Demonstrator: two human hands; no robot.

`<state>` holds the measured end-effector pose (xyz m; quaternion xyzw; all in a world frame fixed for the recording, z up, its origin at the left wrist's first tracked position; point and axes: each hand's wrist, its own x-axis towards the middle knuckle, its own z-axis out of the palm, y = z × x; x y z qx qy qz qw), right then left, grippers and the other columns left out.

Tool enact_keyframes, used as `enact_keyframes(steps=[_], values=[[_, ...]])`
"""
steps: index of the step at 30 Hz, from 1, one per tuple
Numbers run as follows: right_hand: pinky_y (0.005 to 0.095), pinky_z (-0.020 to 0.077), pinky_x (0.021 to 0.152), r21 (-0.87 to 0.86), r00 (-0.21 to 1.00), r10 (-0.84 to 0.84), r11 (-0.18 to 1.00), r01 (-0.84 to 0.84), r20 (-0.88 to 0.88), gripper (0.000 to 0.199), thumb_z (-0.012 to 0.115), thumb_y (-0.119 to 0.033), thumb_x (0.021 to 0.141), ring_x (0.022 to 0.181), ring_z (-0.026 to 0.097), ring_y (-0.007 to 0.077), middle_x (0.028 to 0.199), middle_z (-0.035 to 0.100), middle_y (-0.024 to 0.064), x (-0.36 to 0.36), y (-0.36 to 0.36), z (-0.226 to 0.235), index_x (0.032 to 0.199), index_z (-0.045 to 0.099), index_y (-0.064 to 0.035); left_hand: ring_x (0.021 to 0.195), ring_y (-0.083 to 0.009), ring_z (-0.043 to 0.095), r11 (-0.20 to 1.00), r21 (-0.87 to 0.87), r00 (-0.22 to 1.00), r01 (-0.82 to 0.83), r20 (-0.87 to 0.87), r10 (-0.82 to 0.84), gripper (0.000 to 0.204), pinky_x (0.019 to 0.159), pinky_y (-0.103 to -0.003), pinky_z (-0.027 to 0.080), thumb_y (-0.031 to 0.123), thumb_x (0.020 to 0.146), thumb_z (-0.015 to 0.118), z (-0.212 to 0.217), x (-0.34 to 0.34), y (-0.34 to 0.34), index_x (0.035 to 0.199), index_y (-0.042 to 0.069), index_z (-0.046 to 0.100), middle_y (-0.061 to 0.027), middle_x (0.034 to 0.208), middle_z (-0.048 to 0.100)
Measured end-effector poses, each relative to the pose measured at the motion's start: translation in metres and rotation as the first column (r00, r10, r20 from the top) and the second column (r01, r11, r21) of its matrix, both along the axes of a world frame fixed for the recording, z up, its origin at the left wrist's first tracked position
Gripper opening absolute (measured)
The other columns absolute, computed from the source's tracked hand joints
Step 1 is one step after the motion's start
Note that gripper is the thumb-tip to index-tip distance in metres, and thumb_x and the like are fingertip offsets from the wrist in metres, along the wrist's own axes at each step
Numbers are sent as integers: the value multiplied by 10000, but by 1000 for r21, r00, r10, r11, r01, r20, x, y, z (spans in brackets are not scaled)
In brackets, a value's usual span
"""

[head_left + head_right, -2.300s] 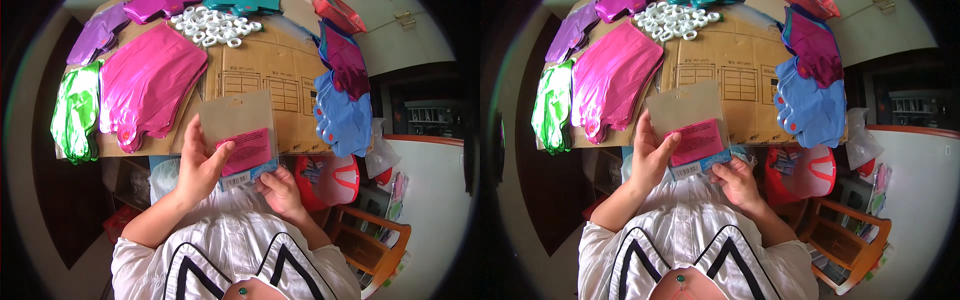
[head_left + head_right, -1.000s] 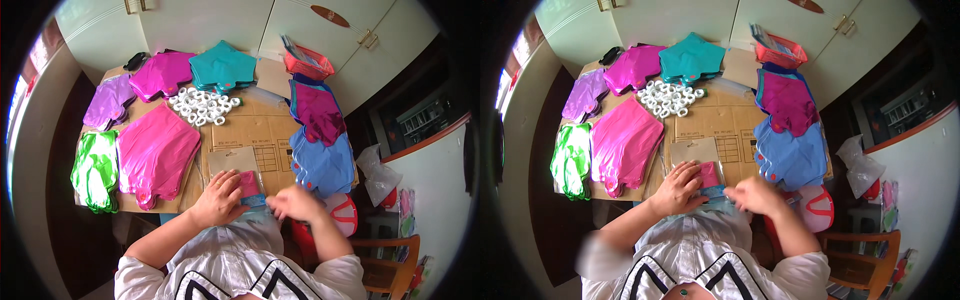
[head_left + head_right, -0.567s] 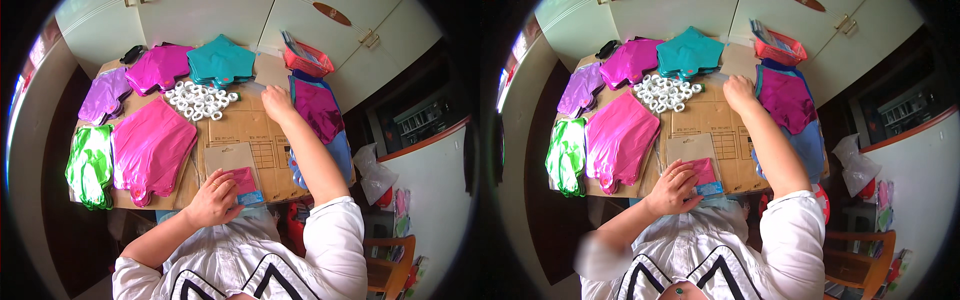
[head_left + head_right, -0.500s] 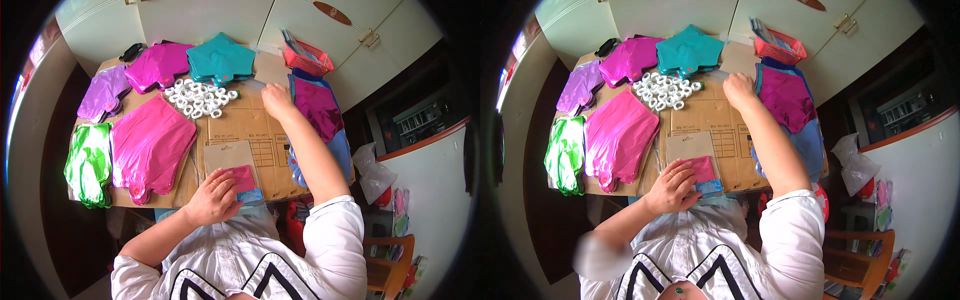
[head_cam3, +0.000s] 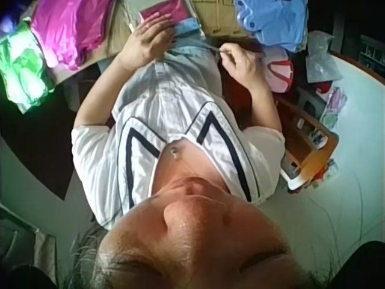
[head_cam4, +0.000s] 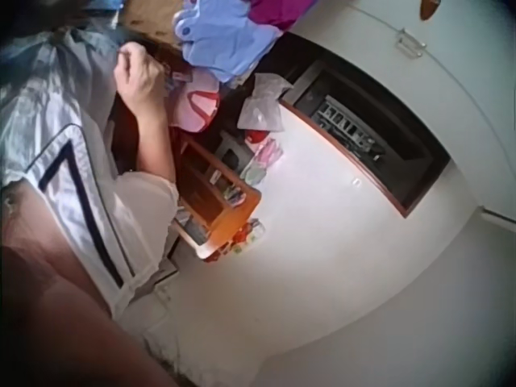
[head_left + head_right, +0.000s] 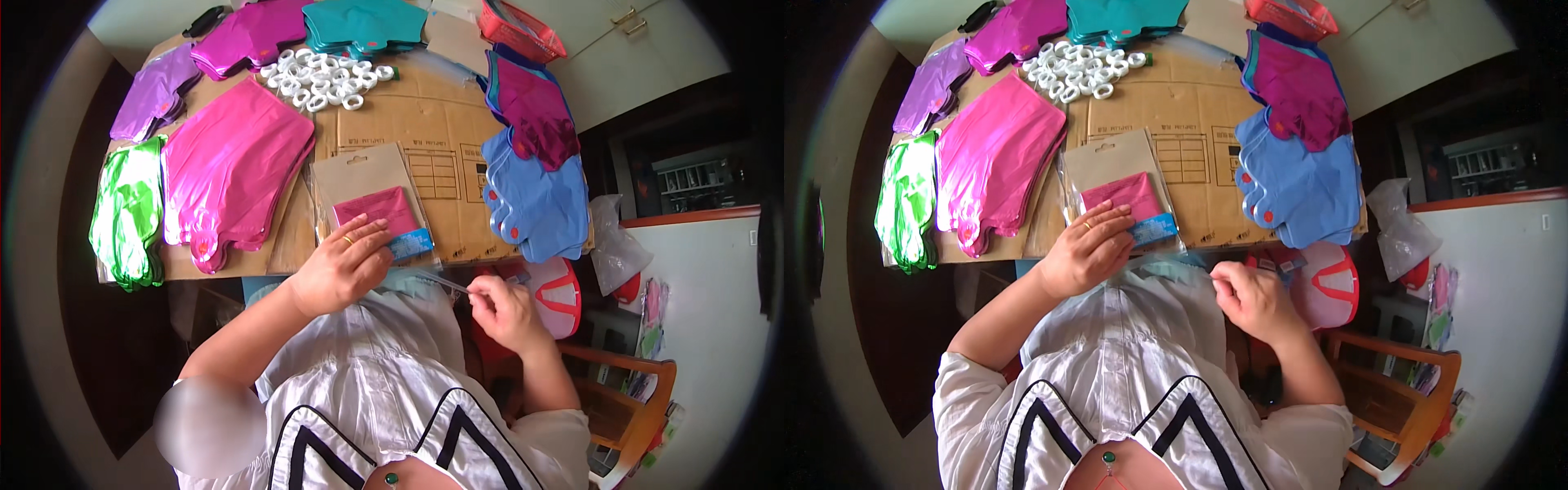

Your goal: Sorting and stacking star-shaped foil balloons by color on a cardboard workspace.

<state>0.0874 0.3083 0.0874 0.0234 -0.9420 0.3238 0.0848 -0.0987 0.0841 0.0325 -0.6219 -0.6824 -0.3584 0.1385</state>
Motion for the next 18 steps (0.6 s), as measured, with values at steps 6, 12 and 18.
enact_keyframes(steps=[6,12,18], values=[[375,530,616,99,980,-4,995,24,-201,257,664,34,792,683,653,300,789,634,131,-8,-26,-25,1015,546,-19,1079,-330,627,1000,-24,1000,-14,22,15,193,981,-480,479,62,754,709,2,2,1,915,-11,631,-175,1097,636],[388,529,601,198,932,-236,935,295,-275,216,641,-3,843,690,658,322,824,643,161,-20,-39,-39,1036,545,-6,1094,-333,619,1000,-27,999,6,-34,-7,206,979,-481,480,66,751,707,-3,3,3,925,-9,626,-167,1107,637],[367,533,684,-60,985,-154,987,149,-77,264,644,13,827,778,657,316,1005,622,177,-23,-53,-15,1082,575,18,1095,-330,619,999,-44,999,9,-34,-11,204,978,-490,478,81,758,703,-3,3,2,923,-8,621,-159,1098,644]])
